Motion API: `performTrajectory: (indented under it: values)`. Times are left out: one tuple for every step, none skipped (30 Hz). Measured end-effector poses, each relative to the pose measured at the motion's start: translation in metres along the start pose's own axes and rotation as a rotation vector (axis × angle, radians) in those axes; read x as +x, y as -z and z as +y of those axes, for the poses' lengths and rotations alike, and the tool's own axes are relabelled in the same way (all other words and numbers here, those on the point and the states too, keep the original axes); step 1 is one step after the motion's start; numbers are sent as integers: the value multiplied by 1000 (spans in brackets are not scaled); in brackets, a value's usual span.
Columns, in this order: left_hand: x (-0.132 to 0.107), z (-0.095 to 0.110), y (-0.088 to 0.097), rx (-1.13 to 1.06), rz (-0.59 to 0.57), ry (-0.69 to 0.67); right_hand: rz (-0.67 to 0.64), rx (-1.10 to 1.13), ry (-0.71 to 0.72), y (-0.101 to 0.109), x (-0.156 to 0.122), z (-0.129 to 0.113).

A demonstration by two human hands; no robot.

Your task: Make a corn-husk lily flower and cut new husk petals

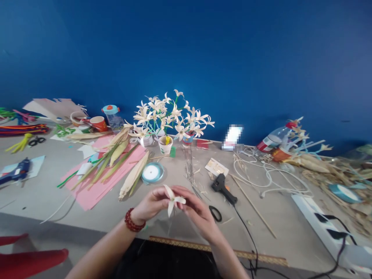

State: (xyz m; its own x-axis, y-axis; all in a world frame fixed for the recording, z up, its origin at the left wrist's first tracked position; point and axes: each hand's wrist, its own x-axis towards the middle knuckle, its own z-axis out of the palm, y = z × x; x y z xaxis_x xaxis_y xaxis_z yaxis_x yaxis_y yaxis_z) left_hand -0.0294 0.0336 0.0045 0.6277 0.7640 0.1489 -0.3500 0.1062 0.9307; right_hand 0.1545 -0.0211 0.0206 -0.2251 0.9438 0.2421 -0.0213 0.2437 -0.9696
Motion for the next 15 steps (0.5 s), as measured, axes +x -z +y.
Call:
performTrajectory:
  values:
    - [-1, 1, 7, 42, 62, -21, 86, 4, -7, 1, -3, 5]
    - [-2, 5, 15, 100, 122, -62, 175, 14, -29, 4, -8, 11]
    - [-4, 10, 24, 173, 182, -115, 240, 17, -83, 9, -14, 17]
    - [-6, 16, 33, 267, 252, -181, 267, 1, -144, 15, -21, 21]
    - [-9, 23, 42, 401, 327, -259, 264, -45, -204, 23, -29, 24]
    - [-13, 31, 51, 580, 379, -314, 250, -130, -247, 33, -37, 26]
    - [-16, 38, 58, 773, 406, -357, 241, -256, -269, 42, -44, 26]
    - [-20, 44, 63, 945, 439, -399, 255, -414, -266, 51, -50, 24]
    - [-22, 49, 66, 1072, 470, -430, 276, -566, -245, 59, -53, 22]
    - [-25, 51, 66, 1144, 495, -447, 295, -695, -213, 66, -55, 19]
    - [-26, 52, 64, 1162, 512, -454, 310, -789, -173, 72, -55, 16]
    - [-26, 51, 61, 1135, 513, -449, 314, -845, -134, 77, -53, 14]
    - [-25, 48, 56, 1079, 502, -438, 310, -876, -95, 80, -49, 11]
    - [-24, 45, 51, 1012, 485, -427, 305, -895, -59, 83, -44, 8]
    - [-22, 40, 45, 947, 466, -415, 310, -911, -24, 85, -38, 5]
